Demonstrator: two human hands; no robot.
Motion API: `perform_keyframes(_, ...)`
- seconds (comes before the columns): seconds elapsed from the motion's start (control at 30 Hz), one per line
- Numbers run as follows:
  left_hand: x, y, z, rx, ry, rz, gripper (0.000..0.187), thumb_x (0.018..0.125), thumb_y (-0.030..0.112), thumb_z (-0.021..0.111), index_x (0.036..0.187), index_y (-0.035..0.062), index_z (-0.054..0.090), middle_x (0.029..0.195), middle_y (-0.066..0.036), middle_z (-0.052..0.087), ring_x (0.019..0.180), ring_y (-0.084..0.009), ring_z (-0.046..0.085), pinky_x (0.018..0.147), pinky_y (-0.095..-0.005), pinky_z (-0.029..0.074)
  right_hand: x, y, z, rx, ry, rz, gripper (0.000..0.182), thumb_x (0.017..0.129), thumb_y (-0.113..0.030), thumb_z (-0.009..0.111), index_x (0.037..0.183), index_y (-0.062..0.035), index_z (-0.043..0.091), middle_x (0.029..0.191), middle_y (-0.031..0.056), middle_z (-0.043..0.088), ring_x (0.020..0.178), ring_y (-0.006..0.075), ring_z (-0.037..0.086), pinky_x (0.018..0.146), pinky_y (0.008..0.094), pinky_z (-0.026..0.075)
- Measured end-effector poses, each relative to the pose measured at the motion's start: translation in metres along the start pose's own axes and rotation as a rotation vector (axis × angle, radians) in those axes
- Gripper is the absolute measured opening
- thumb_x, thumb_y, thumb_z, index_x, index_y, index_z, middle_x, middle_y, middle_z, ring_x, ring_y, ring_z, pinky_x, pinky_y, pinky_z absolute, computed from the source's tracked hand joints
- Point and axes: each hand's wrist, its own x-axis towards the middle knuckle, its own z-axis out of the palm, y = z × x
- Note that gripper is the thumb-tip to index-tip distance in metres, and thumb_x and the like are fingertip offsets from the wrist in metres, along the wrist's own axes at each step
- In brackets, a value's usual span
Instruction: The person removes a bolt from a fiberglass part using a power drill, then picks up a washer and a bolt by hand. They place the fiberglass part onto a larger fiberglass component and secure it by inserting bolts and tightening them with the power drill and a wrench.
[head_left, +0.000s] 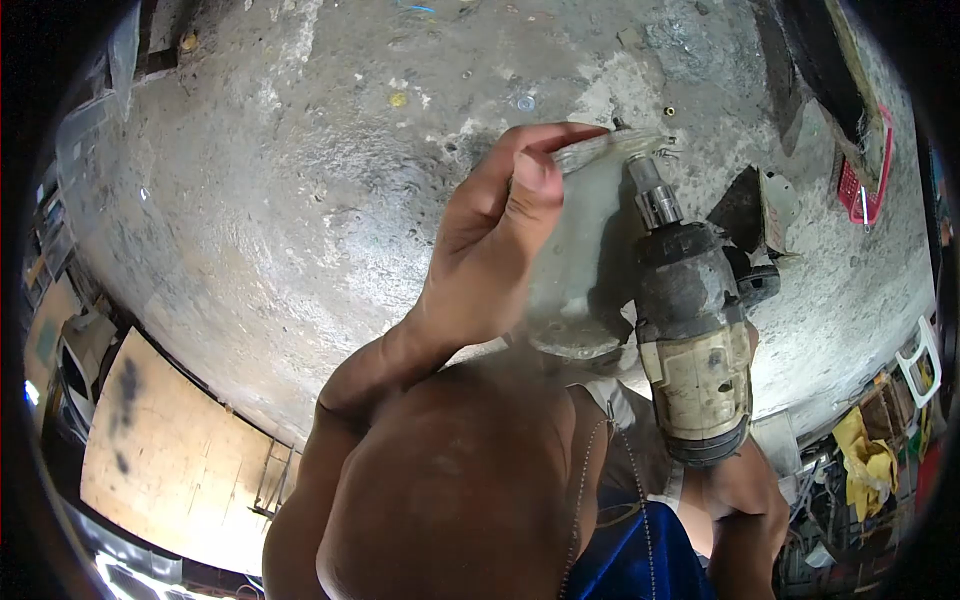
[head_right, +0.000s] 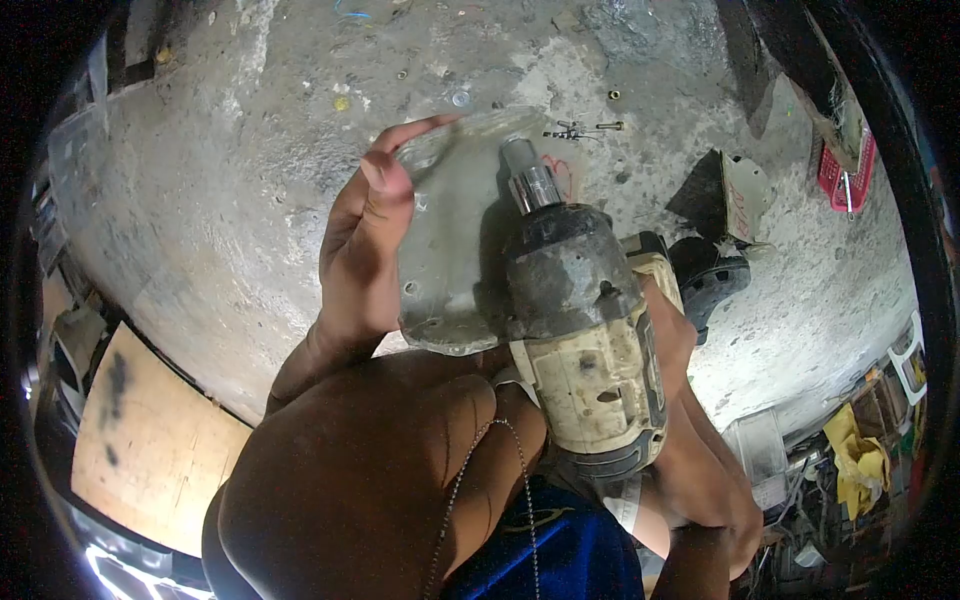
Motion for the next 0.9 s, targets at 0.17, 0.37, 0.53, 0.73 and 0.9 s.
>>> perform_keyframes(0.17,-0.005,0.007,-0.008,0.046,-0.1,0.002,0.044,0.106,0.039,0.044,0.133,0.0049,0.052,0.079,0.01,0.041,0.07,0.0013,0.033,0.067,-0.0167,0.03,0.003,0.001,0.002,0.05,0.01,0.033,0.04,0.072,-0.02,0.08,0.106,-0.0046,0.064,0.099,0.0136,0.068,0.09,0.0287,0.066,0.084,0.0408,0.051)
perform_keyframes(0.37,-0.008,0.009,-0.003,0.107,-0.133,0.125,0.062,0.099,0.051,0.049,0.135,0.0006,0.047,0.108,-0.005,0.055,0.099,-0.0131,0.052,0.09,-0.0303,0.041,0.002,0.001,0.0,0.097,0.009,0.065,0.039,0.072,-0.02,0.08,0.105,-0.0044,0.064,0.098,0.0136,0.067,0.089,0.0285,0.066,0.083,0.0404,0.051)
perform_keyframes(0.53,-0.007,0.014,0.002,0.08,-0.132,0.159,0.077,0.091,0.061,0.053,0.134,-0.0022,0.045,0.134,-0.016,0.054,0.124,-0.0251,0.054,0.107,-0.0425,0.042,0.001,0.003,-0.004,0.134,0.016,0.088,0.039,0.072,-0.02,0.08,0.104,-0.0043,0.064,0.097,0.0135,0.067,0.088,0.0284,0.066,0.082,0.04,0.051)
perform_keyframes(0.73,-0.013,0.013,0.003,0.055,-0.187,0.265,0.067,0.097,0.053,0.048,0.134,-0.0022,0.046,0.134,-0.018,0.053,0.127,-0.0285,0.052,0.109,-0.0443,0.04,0.002,0.004,-0.006,0.168,0.019,0.11,0.039,0.072,-0.02,0.08,0.103,-0.0041,0.064,0.096,0.0135,0.067,0.086,0.0282,0.066,0.081,0.0397,0.051)
perform_keyframes(0.9,0.005,0.01,-0.012,0.347,-0.336,0.595,0.064,0.099,0.049,0.046,0.134,-0.0049,0.045,0.132,-0.022,0.053,0.125,-0.0296,0.053,0.107,-0.0451,0.042,0.003,0.005,-0.009,0.19,0.017,0.129,0.038,0.072,-0.02,0.081,0.102,-0.004,0.063,0.095,0.0135,0.067,0.085,0.028,0.066,0.08,0.0393,0.052)
